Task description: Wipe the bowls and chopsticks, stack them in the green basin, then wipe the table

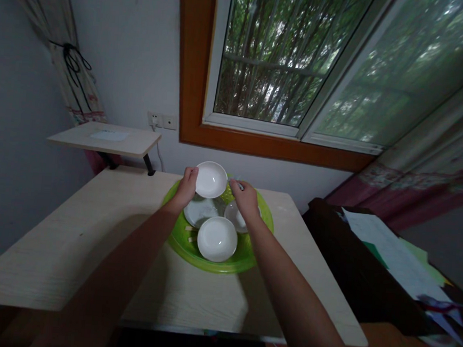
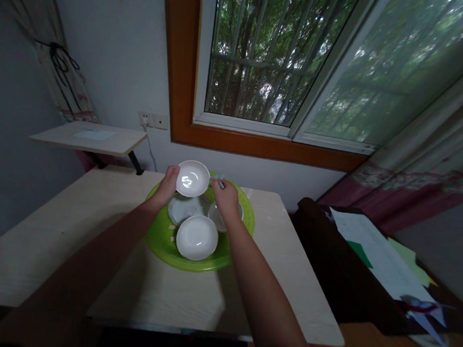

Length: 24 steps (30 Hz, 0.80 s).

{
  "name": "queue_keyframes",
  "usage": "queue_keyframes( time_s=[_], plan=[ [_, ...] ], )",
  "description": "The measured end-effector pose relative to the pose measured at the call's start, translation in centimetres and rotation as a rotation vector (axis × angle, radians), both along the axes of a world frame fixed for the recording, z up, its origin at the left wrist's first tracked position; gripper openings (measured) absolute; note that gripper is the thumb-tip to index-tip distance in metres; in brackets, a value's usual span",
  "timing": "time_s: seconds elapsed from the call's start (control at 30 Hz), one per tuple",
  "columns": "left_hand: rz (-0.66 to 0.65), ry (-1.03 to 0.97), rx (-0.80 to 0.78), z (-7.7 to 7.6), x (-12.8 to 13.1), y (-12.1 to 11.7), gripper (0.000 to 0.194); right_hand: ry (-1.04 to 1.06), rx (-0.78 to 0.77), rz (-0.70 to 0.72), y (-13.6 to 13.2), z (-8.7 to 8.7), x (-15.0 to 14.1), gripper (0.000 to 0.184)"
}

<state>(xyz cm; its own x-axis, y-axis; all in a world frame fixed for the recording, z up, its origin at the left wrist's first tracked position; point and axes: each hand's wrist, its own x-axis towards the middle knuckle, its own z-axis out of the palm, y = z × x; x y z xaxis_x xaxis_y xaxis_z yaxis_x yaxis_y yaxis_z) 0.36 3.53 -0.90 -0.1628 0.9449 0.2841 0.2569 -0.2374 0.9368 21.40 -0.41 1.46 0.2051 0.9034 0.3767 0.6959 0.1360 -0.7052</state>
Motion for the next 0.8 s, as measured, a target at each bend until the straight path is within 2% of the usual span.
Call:
queue_keyframes(
  time_s=[0.1, 0.2, 0.37, 0.5, 0.6, 0.7, 0.8],
  plan=[
    [-0.084, 0.022, -0.006, 0.2, 0.4, -0.7, 0.035, -0.005, -0.104, 0.046, 0.4, -0.2, 0.0, 0.050],
    [-0.188, 0.091, 0.008, 0.5, 0.6, -1.5, 0.037, -0.171, -0.137, 0.020, 0.3, 0.2, -0.1, 0.041],
    [-0.262, 0.117, 0.010, 0.9, 0.8, -2.1, 0.039, -0.515, -0.148, -0.004, -0.3, 2.2, 0.3, 0.042],
    [-0.309, -0.007, -0.095, 0.9, 1.0, -1.9, 0.044, -0.697, -0.204, -0.014, -0.9, 4.0, 2.0, 0.040],
    [-0.254, 0.046, -0.174, 0.5, 0.8, -1.3, 0.039, -0.787, -0.245, -0.019, -1.5, 4.8, 3.5, 0.040],
    [-0.108, 0.350, -0.168, 0.1, 0.3, -0.4, 0.028, -0.826, -0.273, -0.027, -1.7, 4.8, 4.5, 0.041],
    [0.026, 0.588, -0.157, -0.2, -0.2, 0.1, 0.025, -0.816, -0.275, -0.027, -1.5, 4.5, 4.7, 0.042]
  ],
)
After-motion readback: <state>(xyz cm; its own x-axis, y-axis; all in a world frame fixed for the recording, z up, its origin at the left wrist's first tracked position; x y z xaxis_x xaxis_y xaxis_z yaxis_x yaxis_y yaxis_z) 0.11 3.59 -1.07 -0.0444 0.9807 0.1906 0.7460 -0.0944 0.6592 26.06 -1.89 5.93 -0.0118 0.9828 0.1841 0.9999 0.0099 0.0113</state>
